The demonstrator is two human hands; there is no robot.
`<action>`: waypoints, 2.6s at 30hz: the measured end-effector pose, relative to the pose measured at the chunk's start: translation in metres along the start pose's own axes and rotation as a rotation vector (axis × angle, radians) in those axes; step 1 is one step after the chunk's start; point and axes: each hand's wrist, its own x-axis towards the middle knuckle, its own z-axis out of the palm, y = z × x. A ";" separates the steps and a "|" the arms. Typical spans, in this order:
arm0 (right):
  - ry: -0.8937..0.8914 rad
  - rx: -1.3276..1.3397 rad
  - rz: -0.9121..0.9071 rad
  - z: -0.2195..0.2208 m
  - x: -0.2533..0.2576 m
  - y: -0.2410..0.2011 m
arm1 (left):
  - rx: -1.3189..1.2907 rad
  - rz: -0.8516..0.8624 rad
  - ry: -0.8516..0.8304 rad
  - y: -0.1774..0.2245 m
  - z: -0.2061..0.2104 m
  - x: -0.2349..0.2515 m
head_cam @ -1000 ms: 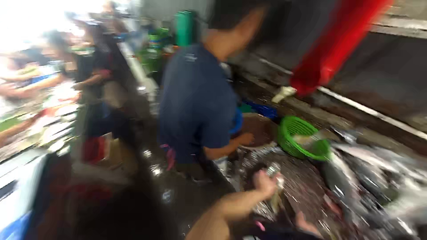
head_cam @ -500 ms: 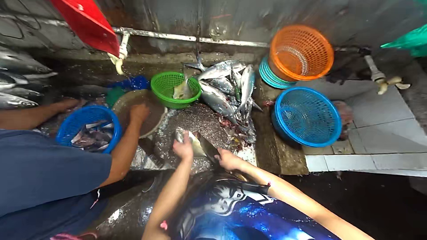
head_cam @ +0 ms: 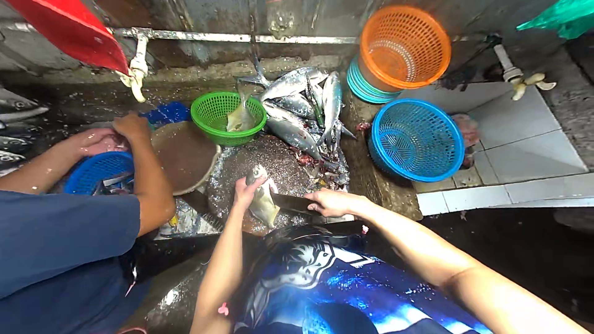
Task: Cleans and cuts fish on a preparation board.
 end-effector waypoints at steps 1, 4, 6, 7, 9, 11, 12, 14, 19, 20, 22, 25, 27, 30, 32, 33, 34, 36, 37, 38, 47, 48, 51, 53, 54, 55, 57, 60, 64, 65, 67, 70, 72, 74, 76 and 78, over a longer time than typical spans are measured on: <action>0.007 0.033 -0.037 0.000 0.002 0.001 | -0.053 -0.047 -0.076 -0.002 -0.001 0.000; 0.027 0.109 -0.043 0.006 0.012 -0.006 | -0.056 -0.047 -0.074 0.003 -0.002 -0.002; 0.048 0.100 0.021 0.014 0.018 -0.016 | 0.053 -0.006 0.036 0.012 0.002 -0.009; 0.057 0.048 0.069 0.017 0.019 -0.023 | 0.122 0.007 0.118 0.016 0.003 -0.013; 0.082 -0.088 0.189 0.019 0.022 -0.041 | 0.241 -0.001 0.298 0.022 0.009 -0.019; 0.118 -0.180 0.291 0.025 0.020 -0.061 | 0.312 -0.040 0.445 0.021 0.015 -0.026; 0.134 -0.204 0.333 0.026 0.020 -0.071 | 0.327 -0.052 0.499 0.021 0.017 -0.026; 0.157 -0.250 0.386 0.030 0.021 -0.083 | 0.332 -0.055 0.581 0.019 0.022 -0.028; 0.052 -0.171 0.213 0.012 0.017 -0.057 | 0.325 0.060 0.524 0.007 0.015 -0.027; 0.030 -0.150 0.169 0.007 0.016 -0.049 | 0.315 0.128 0.482 0.003 0.010 -0.027; 0.017 -0.114 0.129 0.003 0.014 -0.043 | 0.274 0.235 0.413 0.002 0.003 -0.026; 0.047 -0.115 0.212 0.013 0.014 -0.059 | 0.332 0.203 0.424 0.010 0.004 -0.028; 0.111 -0.171 0.324 0.018 0.019 -0.077 | 0.422 0.099 0.547 0.016 0.014 -0.026; 0.155 -0.226 0.473 0.026 0.032 -0.102 | 0.407 0.017 0.738 0.021 0.027 -0.026; 0.171 -0.217 0.530 0.024 0.040 -0.111 | 0.308 -0.002 0.810 0.026 0.030 -0.023; 0.175 -0.207 0.537 0.024 0.043 -0.110 | 0.256 -0.017 0.830 0.027 0.032 -0.022; 0.176 -0.186 0.536 0.025 0.046 -0.108 | 0.202 -0.039 0.850 0.028 0.033 -0.020; 0.178 -0.128 0.528 0.028 0.053 -0.100 | 0.092 -0.095 0.874 0.028 0.036 -0.017; 0.186 -0.099 0.524 0.031 0.055 -0.096 | 0.049 -0.122 0.881 0.027 0.036 -0.015; 0.187 -0.073 0.521 0.033 0.057 -0.094 | 0.022 -0.149 0.888 0.025 0.036 -0.014; 0.156 0.124 0.465 0.047 0.070 -0.066 | -0.049 -0.364 0.935 0.014 0.033 -0.008; 0.148 0.169 0.442 0.046 0.073 -0.060 | -0.037 -0.375 0.942 0.012 0.033 -0.008; 0.099 0.434 0.426 0.036 0.071 -0.047 | 0.010 -0.374 0.900 0.010 0.030 -0.007; 0.036 0.803 0.455 0.033 0.061 -0.037 | 0.028 -0.366 0.821 0.010 0.025 -0.004; -0.005 0.950 0.483 0.033 0.053 -0.033 | 0.045 -0.380 0.769 0.010 0.022 -0.005; -0.022 0.979 0.502 0.032 0.045 -0.028 | 0.073 -0.395 0.713 0.010 0.019 -0.006; 0.027 0.647 0.514 0.026 0.032 -0.022 | 0.143 -0.403 0.642 0.012 0.017 -0.005; 0.130 0.190 0.569 0.013 0.024 -0.029 | 0.261 -0.383 0.611 0.025 0.020 -0.006; 0.250 0.009 0.527 -0.007 0.040 -0.052 | 0.398 -0.353 0.530 0.043 0.024 -0.005; 0.233 -0.019 0.511 -0.010 0.050 -0.056 | 0.429 -0.337 0.511 0.046 0.025 -0.004; 0.172 -0.049 0.484 -0.011 0.071 -0.060 | 0.491 -0.294 0.487 0.050 0.028 -0.002; 0.121 -0.094 0.510 -0.003 0.088 -0.066 | 0.563 -0.224 0.474 0.049 0.033 0.004; 0.130 -0.135 0.540 0.003 0.087 -0.069 | 0.551 -0.153 0.509 0.042 0.037 0.000; 0.134 -0.139 0.552 0.007 0.085 -0.067 | 0.489 -0.051 0.606 0.033 0.040 -0.008; 0.134 -0.125 0.558 0.009 0.085 -0.064 | 0.399 0.053 0.712 0.030 0.041 -0.017; 0.131 -0.112 0.564 0.009 0.085 -0.062 | 0.335 0.175 0.813 0.035 0.035 -0.024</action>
